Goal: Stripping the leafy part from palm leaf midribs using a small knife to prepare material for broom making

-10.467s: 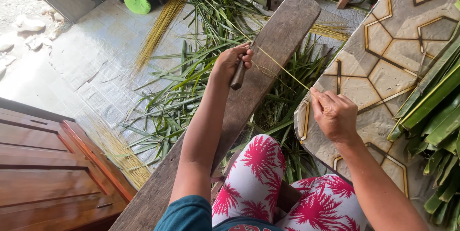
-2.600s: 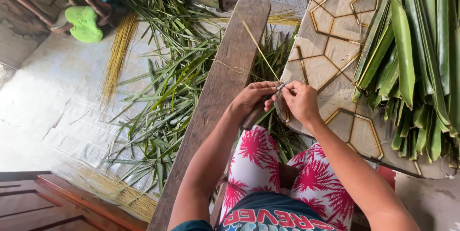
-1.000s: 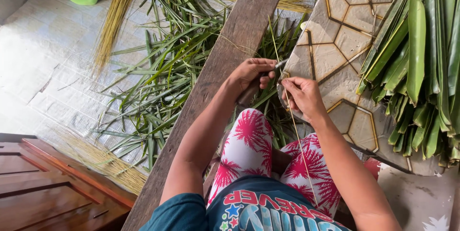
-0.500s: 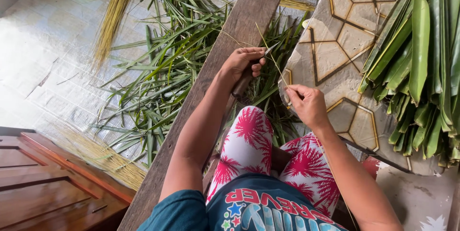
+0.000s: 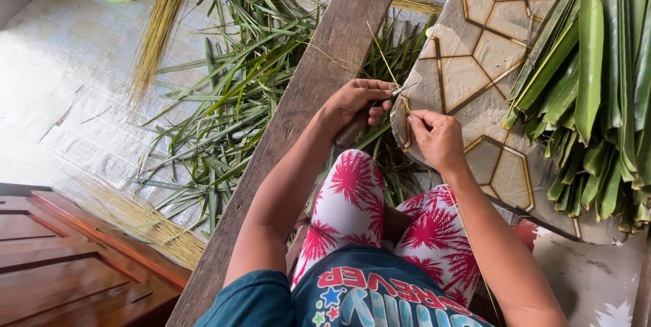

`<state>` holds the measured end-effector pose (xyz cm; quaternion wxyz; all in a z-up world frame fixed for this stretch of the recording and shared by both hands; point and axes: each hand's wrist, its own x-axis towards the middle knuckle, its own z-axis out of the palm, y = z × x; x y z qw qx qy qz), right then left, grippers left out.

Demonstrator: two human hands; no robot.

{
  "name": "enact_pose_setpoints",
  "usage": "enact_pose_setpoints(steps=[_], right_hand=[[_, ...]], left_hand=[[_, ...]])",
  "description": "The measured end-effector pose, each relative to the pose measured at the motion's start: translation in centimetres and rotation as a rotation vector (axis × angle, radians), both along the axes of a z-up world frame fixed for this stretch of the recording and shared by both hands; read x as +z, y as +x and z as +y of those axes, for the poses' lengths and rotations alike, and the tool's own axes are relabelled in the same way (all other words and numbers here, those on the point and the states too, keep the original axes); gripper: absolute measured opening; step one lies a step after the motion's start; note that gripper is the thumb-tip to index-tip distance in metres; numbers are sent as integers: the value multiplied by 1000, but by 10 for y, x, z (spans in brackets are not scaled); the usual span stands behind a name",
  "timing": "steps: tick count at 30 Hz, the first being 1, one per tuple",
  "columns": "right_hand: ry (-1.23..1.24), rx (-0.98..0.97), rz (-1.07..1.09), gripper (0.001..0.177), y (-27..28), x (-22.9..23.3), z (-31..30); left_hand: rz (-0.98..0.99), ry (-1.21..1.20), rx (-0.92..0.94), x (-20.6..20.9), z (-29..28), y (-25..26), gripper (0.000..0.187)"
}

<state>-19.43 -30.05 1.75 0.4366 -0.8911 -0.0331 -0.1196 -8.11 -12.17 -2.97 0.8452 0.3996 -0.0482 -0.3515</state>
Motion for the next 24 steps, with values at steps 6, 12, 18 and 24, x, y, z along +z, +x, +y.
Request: enact_pose_setpoints(steps=[6,12,18,24], right_hand=[[23,-2,50,15,-27,16,5],[91,31,51,14,-35,-6,6],[183,33,-1,11,-23,-14,-1],[332,71,62,12,-32,-11,3]], left_hand=[[1,35,103,5,14,14,26],[13,20,163,-3,29,24,28],[-18,27,95,11,20,8,29],[16,38,142,6,36,20,28]])
